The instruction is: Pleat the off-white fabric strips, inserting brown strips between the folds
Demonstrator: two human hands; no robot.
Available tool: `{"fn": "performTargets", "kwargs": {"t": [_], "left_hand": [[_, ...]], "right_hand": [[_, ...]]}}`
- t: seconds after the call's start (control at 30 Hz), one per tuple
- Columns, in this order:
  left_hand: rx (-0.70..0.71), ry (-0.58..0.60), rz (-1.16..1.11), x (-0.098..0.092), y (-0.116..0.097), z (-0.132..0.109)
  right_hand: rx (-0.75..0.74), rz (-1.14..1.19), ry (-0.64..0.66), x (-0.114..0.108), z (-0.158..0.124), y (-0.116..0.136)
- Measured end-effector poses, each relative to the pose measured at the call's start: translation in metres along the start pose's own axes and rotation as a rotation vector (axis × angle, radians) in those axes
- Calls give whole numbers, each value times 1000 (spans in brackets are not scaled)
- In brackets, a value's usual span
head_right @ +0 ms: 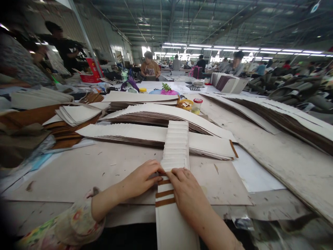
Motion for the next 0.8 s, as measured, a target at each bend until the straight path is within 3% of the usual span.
{"fn": "performTargets", "kwargs": {"t": [0.27, 0.53, 0.7, 0.8], "left_hand": [[86, -34, 233, 4, -1, -7], [119, -41, 287, 9, 17, -30], [63, 11, 83, 5, 19, -28], [-136, 12, -153, -2, 26, -17]], "right_hand": [[-13, -61, 8, 3, -1, 0], [0, -21, 37, 1, 0, -1], [36, 34, 56, 3, 0, -2], [44, 38, 59, 4, -3, -1]]}}
Point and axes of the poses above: each hand's wrist, its own z-axis towards the middle knuckle, its own x-axis out of the palm, y = z × x, the point moved 4 cm from there along z, towards the middle knuckle, and after that the axes turned 15 degrees about -x, right-handed, at the moved point
